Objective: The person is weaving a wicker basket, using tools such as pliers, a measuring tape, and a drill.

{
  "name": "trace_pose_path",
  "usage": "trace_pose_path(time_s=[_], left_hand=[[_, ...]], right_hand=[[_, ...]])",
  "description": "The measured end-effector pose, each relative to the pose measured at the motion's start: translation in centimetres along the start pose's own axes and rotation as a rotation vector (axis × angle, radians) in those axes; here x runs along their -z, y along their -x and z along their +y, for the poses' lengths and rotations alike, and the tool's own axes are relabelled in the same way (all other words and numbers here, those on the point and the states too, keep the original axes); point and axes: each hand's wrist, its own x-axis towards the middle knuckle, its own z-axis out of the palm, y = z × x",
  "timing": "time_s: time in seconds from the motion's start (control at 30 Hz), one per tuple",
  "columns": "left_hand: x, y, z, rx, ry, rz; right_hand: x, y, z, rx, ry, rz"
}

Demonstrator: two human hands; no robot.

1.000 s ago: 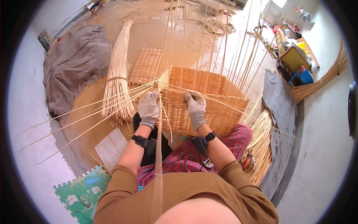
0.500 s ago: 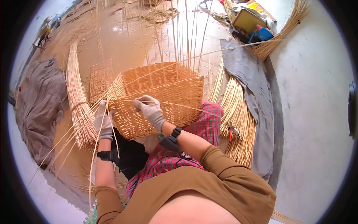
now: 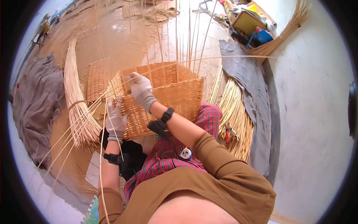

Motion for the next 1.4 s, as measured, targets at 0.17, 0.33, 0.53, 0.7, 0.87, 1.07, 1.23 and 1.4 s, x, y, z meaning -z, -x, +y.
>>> trace_pose_path(time_s=[0.17, 0.33, 0.53, 0.7, 0.87, 1.07, 1.23, 1.4], left_hand=[[0.0, -0.4, 1.3, 0.048, -0.121, 0.018], [-0.7, -0.8, 1.7, 0.084, -0.225, 0.021], [-0.8, -0.7, 0.8, 0.002, -0.06, 0.143], [-1.0, -0.4, 0.6, 0.12, -0.077, 0.055], [-0.9, -0.5, 0.7, 0.082, -0.153, 0.116], [-1.7, -1.6, 5.9, -0.203, -0.018, 0.038], [-2.8, -2.3, 8.3, -0.001, 0.042, -0.05], [-3.8, -3.0, 8.5, -0.069, -0.164, -0.057]], right_hand=[[-2.7, -5.7, -1.0, 0.3, 1.206, 0.065], [0.0, -3.9, 0.9, 0.321, 0.747, -0.086], [-2.0, -3.2, -1.1, -0.032, 1.177, -0.267], [-3.1, -5.0, -1.3, 0.106, 0.904, -0.05], [4.2, 0.3, 0.6, 0.359, 0.107, 0.125], [10.1, 3.4, 0.6, -0.207, -0.091, 0.122], [6.5, -4.3, -1.9, 0.684, 0.806, 0.226], [14.1, 2.7, -1.4, 0.28, 0.048, 0.307]])
